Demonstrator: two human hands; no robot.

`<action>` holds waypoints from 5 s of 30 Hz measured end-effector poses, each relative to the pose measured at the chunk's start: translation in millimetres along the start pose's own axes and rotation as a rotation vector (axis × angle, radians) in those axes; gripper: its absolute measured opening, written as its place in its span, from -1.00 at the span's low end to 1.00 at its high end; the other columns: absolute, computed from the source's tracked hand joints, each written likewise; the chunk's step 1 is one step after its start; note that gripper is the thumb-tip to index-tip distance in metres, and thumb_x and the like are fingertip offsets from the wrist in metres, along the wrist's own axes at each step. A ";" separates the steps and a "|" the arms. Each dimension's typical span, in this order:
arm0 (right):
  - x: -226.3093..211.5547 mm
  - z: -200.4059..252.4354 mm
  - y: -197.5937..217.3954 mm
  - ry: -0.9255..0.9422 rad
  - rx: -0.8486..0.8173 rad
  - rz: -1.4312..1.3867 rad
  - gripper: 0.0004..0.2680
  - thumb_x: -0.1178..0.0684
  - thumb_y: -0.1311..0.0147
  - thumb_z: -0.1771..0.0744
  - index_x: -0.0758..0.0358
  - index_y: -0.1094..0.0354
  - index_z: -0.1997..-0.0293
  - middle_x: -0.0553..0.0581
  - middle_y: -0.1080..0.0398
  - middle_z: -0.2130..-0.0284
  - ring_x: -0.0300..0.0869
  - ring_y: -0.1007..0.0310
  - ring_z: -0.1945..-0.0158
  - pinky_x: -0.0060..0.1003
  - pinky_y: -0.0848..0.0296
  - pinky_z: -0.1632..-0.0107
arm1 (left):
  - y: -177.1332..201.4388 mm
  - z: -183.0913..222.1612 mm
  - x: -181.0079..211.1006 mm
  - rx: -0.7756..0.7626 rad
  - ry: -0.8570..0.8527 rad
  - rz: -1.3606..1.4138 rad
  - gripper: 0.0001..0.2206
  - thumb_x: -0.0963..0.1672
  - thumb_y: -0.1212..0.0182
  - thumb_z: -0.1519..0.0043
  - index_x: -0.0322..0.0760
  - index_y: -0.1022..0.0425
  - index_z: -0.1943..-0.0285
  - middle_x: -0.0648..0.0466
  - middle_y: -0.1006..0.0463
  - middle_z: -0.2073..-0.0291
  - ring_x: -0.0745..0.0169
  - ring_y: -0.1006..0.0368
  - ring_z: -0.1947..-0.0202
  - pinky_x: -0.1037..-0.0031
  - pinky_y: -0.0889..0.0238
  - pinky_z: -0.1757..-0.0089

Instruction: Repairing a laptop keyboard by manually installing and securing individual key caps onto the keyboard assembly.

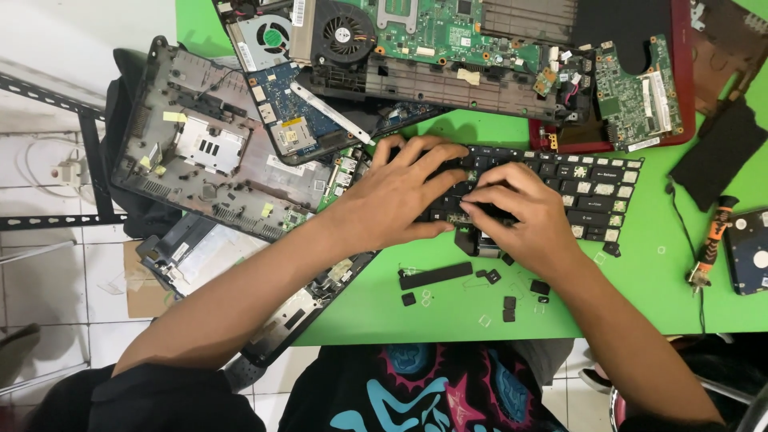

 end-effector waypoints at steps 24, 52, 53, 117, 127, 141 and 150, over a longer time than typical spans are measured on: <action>-6.0 -2.5 1.9 0.042 -0.009 -0.018 -0.94 0.25 -0.35 -0.28 0.30 -0.54 0.28 0.16 -0.43 0.28 0.09 -0.53 0.15 -0.14 -0.46 0.20 | 0.1 0.3 0.8 0.034 -0.023 -0.030 -0.48 0.07 -0.35 -0.22 -0.26 -0.39 -0.23 -0.03 -0.20 -0.27 -0.08 -0.04 -0.34 -0.03 0.05 -0.09; -22.5 -4.7 -15.4 0.157 -0.417 0.266 -0.93 0.20 -0.19 -0.31 0.32 -0.55 0.37 0.10 -0.41 0.25 -0.07 -0.51 0.09 -0.26 -0.52 0.07 | -3.8 0.5 0.1 0.039 -0.016 -0.060 -0.46 0.08 -0.35 -0.21 -0.25 -0.36 -0.26 -0.02 -0.20 -0.28 -0.06 -0.05 -0.33 0.01 0.09 -0.09; -28.6 -2.7 -18.0 0.223 -0.447 0.310 -0.90 0.20 -0.15 -0.33 0.36 -0.54 0.37 0.13 -0.40 0.25 -0.01 -0.51 0.07 -0.22 -0.52 0.05 | -4.3 0.6 -0.2 0.039 -0.013 -0.060 -0.45 0.08 -0.36 -0.21 -0.25 -0.36 -0.27 -0.02 -0.19 -0.28 -0.07 -0.05 -0.33 0.00 0.08 -0.09; -112.9 72.7 -71.7 0.417 -0.211 0.329 -0.94 0.10 -0.14 -0.39 0.20 -0.49 0.22 0.12 -0.43 0.26 -0.02 -0.46 0.23 -0.16 -0.40 0.23 | -6.7 6.9 29.7 0.360 -0.375 -0.113 -0.90 -0.13 -0.30 -0.23 -0.24 -0.61 0.31 0.08 -0.44 0.20 0.04 -0.37 0.08 0.20 -0.15 0.12; -42.2 61.0 22.1 -0.050 0.092 -0.349 -0.87 0.24 -0.34 -0.27 0.24 -0.63 0.15 0.17 -0.62 0.29 -0.11 -0.56 0.33 -0.23 -0.55 0.25 | 6.5 4.9 37.1 0.302 -0.339 -0.094 -0.89 -0.15 -0.23 -0.34 -0.29 -0.60 0.19 0.04 -0.50 0.20 0.04 -0.41 0.08 0.20 -0.16 0.02; 6.1 74.0 77.4 -0.244 0.310 -0.439 -0.78 0.44 -0.19 -0.27 0.53 -0.50 0.00 0.41 -0.56 0.27 -0.06 -0.54 0.26 -0.16 -0.56 0.17 | 11.7 -1.3 33.0 0.241 -0.238 0.012 -0.89 -0.15 -0.27 -0.31 -0.29 -0.62 0.11 0.05 -0.57 0.15 0.08 -0.45 0.03 0.26 -0.17 -0.01; 38.2 79.9 101.1 -0.286 0.261 -0.154 -0.84 0.39 -0.11 -0.37 0.41 -0.54 -0.01 0.33 -0.48 0.25 -0.14 -0.36 0.28 -0.27 -0.37 0.21 | 14.5 -0.5 35.2 0.233 -0.248 0.018 -0.90 -0.15 -0.26 -0.32 -0.29 -0.61 0.11 0.06 -0.55 0.16 0.09 -0.44 0.05 0.27 -0.17 -0.02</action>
Point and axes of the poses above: each hand's wrist, its own z-axis away from the middle knuckle, its own y-axis out of the back of the hand, x = y × z, the point moved 9 cm from there along -z, towards the middle knuckle
